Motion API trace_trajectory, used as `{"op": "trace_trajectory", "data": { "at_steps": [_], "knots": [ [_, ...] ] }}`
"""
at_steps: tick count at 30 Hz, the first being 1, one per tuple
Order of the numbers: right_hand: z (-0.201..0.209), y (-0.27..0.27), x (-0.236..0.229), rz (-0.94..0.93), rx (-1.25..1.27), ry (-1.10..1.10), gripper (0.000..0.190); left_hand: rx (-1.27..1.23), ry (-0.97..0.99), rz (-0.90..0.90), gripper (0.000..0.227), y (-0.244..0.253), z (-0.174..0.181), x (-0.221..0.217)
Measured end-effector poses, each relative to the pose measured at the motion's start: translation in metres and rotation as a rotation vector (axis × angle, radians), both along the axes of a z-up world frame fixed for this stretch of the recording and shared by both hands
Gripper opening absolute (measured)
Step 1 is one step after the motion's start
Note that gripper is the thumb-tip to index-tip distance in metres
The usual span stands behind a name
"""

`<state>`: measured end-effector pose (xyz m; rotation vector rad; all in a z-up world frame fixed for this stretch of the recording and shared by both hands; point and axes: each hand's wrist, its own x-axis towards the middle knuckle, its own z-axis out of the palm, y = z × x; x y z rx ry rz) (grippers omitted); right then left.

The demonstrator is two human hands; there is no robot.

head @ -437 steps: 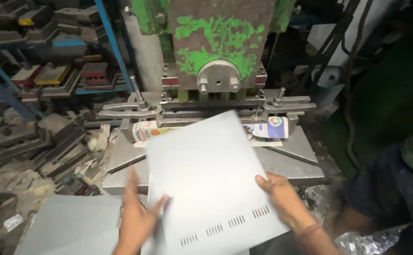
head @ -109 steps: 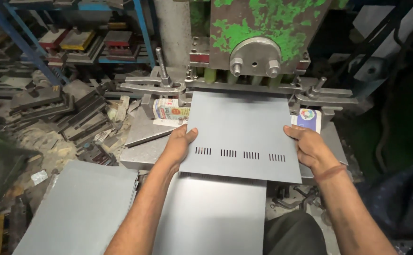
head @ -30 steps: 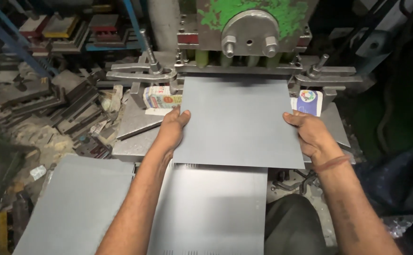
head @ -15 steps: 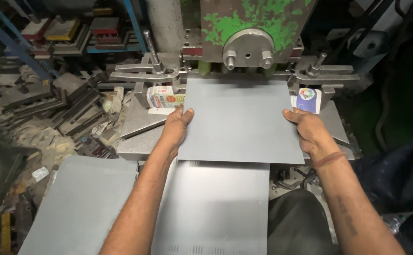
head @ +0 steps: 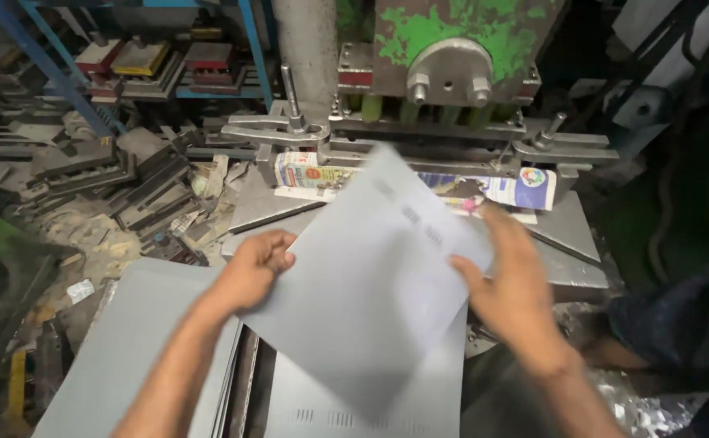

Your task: Feeding metal sheets into a stamping press to create slots.

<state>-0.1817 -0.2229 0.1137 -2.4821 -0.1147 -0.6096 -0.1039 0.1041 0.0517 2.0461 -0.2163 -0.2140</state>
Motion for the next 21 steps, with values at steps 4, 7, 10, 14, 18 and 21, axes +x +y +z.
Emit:
{"op": "trace_trajectory", "data": {
  "at_steps": [4, 7, 10, 14, 18, 21],
  "knots": [
    [0.017, 0.042, 0.013, 0.323, -0.274, -0.235, 0.082, 0.450, -0.163, -0.210, 0.025, -0.025, 0.082, -0.008],
    [-0.005, 0.032, 0.026, 0.209, -0.247, 0.502, 0.034, 0.359, -0.583, -0.139, 0.022, -0.040, 0.074, 0.007],
    [-0.051, 0.001, 0.024, 0.201, 0.206, 0.432, 0.030, 0.142, -1.059, 0.161, 0.038, -0.038, 0.059, -0.003],
    [-0.082, -0.051, 0.019, -0.137, 0.776, 0.469, 0.026, 0.029, -0.186, 0.402, 0.063, -0.050, -0.002, -0.043],
    [-0.038, -0.065, 0.033, -0.389, 0.966, 0.665, 0.041, -0.367, 0.219, 0.271, 0.033, -0.083, -0.026, -0.043],
    [-0.112, -0.122, 0.088, -0.282, 1.090, 0.561, 0.024, -0.636, 0.139, 0.230, 0.016, -0.091, -0.044, -0.001]
  ]
}}
